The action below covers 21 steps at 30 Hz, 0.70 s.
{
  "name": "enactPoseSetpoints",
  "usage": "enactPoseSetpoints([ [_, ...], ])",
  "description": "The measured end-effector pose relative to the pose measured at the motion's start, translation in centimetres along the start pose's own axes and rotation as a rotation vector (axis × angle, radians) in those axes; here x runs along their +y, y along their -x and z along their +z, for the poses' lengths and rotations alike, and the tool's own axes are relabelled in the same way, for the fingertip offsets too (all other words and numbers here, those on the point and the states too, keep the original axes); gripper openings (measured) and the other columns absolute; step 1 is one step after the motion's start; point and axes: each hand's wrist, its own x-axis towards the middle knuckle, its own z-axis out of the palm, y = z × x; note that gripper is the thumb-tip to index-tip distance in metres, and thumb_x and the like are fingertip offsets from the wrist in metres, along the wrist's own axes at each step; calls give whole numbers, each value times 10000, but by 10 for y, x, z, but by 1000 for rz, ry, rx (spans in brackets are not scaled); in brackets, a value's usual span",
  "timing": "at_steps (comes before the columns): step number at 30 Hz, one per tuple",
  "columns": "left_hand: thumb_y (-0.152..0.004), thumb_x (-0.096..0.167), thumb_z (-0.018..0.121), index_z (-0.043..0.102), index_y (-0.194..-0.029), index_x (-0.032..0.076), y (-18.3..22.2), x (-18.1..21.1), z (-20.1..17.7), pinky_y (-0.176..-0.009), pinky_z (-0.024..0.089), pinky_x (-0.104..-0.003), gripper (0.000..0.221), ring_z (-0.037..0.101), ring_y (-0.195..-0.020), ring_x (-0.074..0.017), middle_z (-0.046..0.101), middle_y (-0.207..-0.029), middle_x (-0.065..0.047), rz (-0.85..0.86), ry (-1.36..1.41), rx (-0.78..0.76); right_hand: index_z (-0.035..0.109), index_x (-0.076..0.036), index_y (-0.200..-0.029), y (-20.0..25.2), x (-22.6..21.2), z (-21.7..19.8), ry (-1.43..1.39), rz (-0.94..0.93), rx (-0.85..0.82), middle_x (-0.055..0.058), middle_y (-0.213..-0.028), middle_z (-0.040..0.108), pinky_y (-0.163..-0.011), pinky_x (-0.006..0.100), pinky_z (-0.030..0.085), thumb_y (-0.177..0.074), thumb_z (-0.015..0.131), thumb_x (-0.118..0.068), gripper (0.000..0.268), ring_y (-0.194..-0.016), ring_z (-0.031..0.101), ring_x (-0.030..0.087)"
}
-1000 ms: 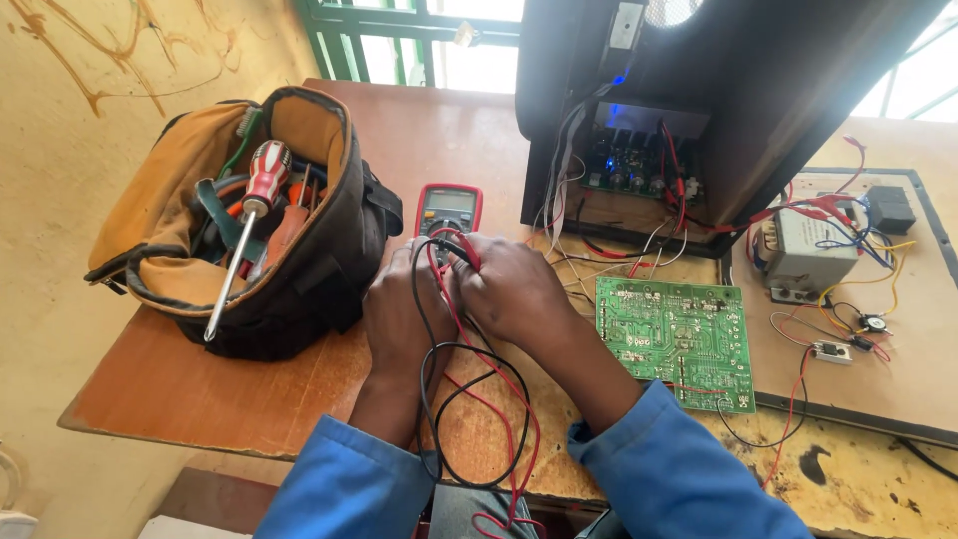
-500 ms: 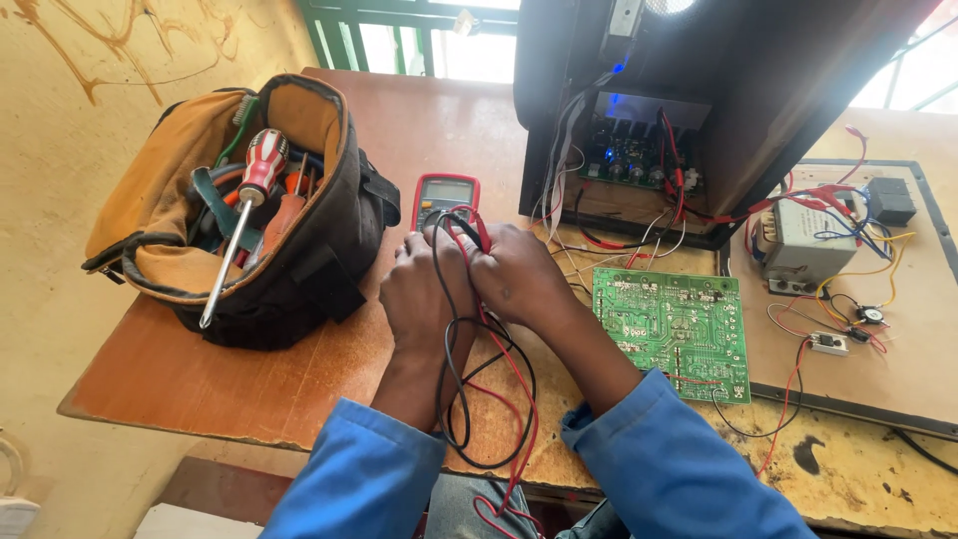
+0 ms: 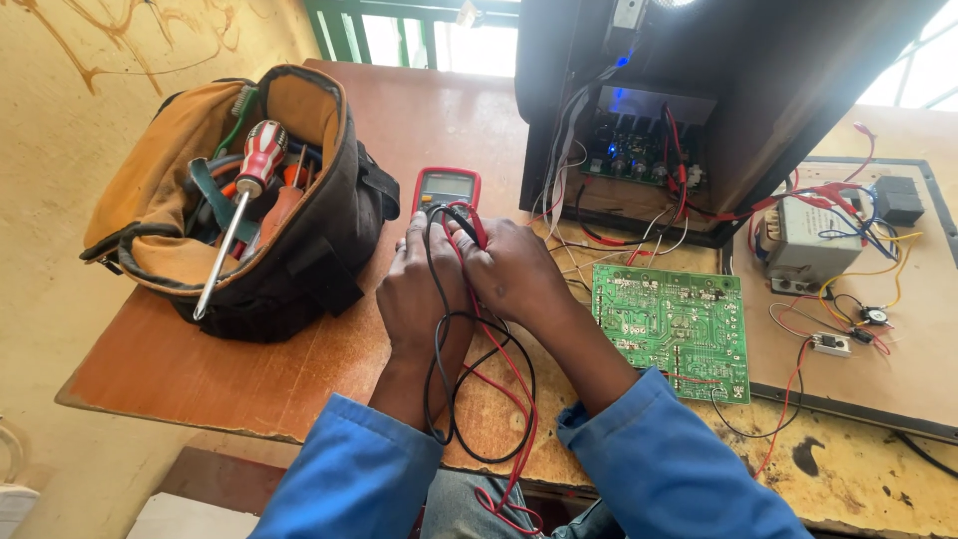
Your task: Soldering a circuit board and testing electrical points using a digital multimeter
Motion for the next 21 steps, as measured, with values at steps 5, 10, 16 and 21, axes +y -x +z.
enactPoseSetpoints([
  [5, -937, 383, 601, 633, -854, 189, 3, -4, 15, -578, 631, -342, 214, 751, -792, -198, 696, -933, 15, -11, -45, -44, 697, -66, -789, 2, -2, -1, 6, 40, -6, 260, -778, 698, -835, 576, 508, -942, 499, -316, 354, -906, 679, 536],
  [10, -807, 493, 647, 578, -904, 177, -12, -9, -1, -608, 626, -425, 337, 709, -844, -226, 597, -906, 2, -100, 86, -198, 686, -83, -825, 3, -5, -3, -20, 89, -20, 239, -820, 723, -878, 562, 507, -945, 498, -346, 345, -955, 686, 509],
  [16, -883, 591, 596, 372, -1440, -34, -43, -3, -8, -872, 571, -526, 866, 696, -1078, -439, 689, -1061, -229, -136, 126, -634, 706, -135, -893, 4, -1, -10, 84, 143, 67, 183, -850, 742, -897, 565, 512, -970, 467, -439, 394, -990, 703, 452],
  [21, -745, 416, 734, 246, -1515, -72, -55, -5, -3, -924, 550, -575, 1034, 644, -1160, -495, 672, -1133, -304, -200, 211, -762, 687, -104, -912, 16, -18, -13, 90, 136, 162, 210, -866, 721, -875, 578, 506, -986, 469, -389, 367, -1000, 682, 477],
])
